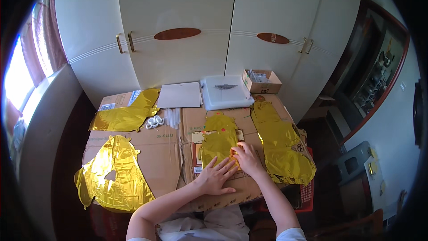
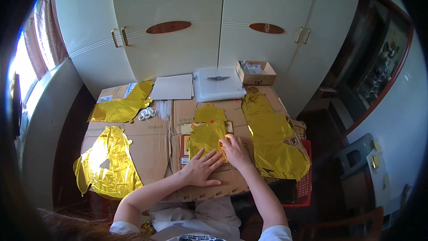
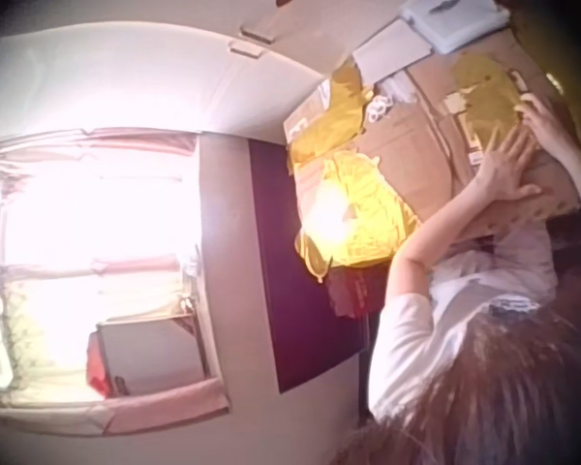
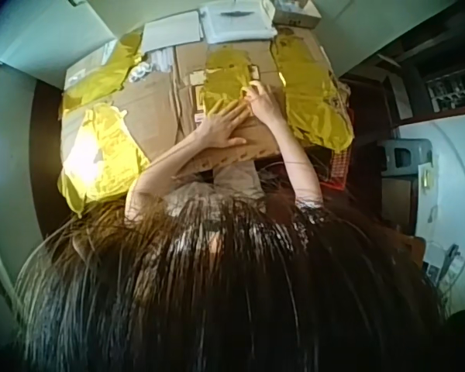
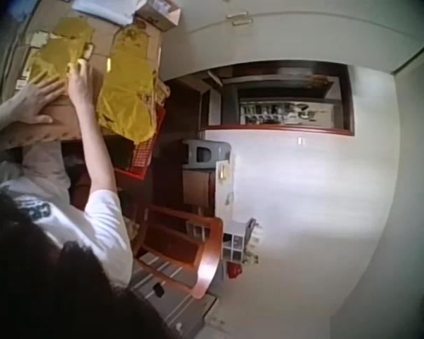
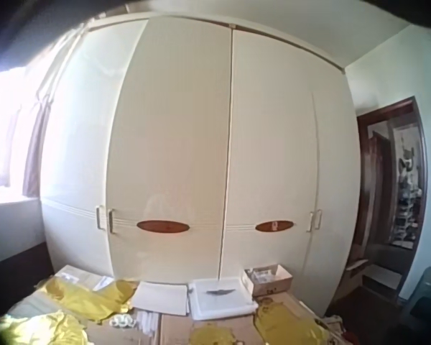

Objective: The recorder is placing paper inserts into gold foil pouches, sealing them, and applying adhesive labels.

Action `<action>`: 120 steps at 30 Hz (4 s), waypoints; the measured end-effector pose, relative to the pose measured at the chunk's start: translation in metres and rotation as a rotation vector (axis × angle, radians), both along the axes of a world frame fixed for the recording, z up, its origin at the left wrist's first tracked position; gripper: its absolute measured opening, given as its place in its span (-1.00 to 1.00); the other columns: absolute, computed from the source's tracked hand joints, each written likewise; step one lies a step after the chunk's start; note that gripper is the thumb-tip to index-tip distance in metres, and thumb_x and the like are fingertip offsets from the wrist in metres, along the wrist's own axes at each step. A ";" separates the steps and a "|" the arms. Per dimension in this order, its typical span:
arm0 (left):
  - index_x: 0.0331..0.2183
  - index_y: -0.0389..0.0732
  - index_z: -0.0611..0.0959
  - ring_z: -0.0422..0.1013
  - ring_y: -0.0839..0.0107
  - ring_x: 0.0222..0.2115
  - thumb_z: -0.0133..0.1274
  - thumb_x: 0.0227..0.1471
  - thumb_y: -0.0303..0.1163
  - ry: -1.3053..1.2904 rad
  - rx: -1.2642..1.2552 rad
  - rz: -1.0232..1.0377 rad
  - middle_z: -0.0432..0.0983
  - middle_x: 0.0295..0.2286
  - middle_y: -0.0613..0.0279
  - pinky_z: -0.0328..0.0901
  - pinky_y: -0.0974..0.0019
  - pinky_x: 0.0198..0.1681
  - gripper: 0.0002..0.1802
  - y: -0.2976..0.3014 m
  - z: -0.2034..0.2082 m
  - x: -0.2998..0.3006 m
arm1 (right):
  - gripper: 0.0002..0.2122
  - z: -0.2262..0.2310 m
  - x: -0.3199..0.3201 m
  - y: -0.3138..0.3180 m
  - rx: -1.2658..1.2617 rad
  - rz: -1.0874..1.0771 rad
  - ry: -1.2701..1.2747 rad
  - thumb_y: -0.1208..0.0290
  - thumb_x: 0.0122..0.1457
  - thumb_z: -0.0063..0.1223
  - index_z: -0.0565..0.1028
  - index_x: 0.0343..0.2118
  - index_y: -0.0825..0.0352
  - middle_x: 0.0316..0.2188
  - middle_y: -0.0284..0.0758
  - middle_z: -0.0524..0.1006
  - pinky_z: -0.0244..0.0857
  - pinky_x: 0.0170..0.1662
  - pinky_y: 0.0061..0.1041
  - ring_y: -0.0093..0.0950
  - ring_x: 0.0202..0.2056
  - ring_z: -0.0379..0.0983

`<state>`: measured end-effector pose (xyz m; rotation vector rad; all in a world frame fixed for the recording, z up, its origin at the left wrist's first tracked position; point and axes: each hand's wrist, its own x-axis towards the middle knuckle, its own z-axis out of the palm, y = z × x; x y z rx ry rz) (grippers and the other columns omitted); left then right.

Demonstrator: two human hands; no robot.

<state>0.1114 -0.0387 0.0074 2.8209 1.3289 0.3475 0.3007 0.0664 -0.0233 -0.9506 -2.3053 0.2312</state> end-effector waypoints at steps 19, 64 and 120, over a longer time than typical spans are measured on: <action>0.27 -0.08 0.21 -0.04 0.03 0.29 -0.36 -0.03 0.54 0.082 -0.017 0.045 0.08 0.26 0.13 -0.23 -0.35 0.25 0.08 0.002 0.000 0.003 | -0.70 0.024 0.033 -0.064 0.135 0.034 -0.207 0.41 0.16 0.02 0.51 -0.05 0.35 -0.02 -0.23 0.52 0.19 0.17 -0.28 -0.30 0.10 0.38; 0.23 -0.15 0.26 0.06 0.03 0.25 -0.26 0.00 0.47 -0.035 -0.064 0.010 0.15 0.21 0.00 -0.13 -0.25 0.25 0.03 0.002 -0.011 -0.004 | -0.25 0.058 -0.110 0.031 0.039 0.357 -0.622 -0.13 0.18 -0.09 -0.02 0.36 0.07 0.39 -0.26 -0.13 -0.45 0.39 -0.04 -0.22 0.40 -0.34; 0.28 -0.06 0.17 -0.10 0.05 0.31 -0.42 0.01 0.52 0.114 -0.074 0.050 -0.01 0.29 0.17 -0.25 -0.26 0.30 0.05 -0.004 0.002 -0.003 | -0.90 0.113 0.070 0.171 -0.227 -0.334 1.326 0.52 0.28 -0.04 0.48 -0.21 0.37 -0.26 -0.39 0.49 0.29 -0.07 -0.56 -0.59 -0.21 0.39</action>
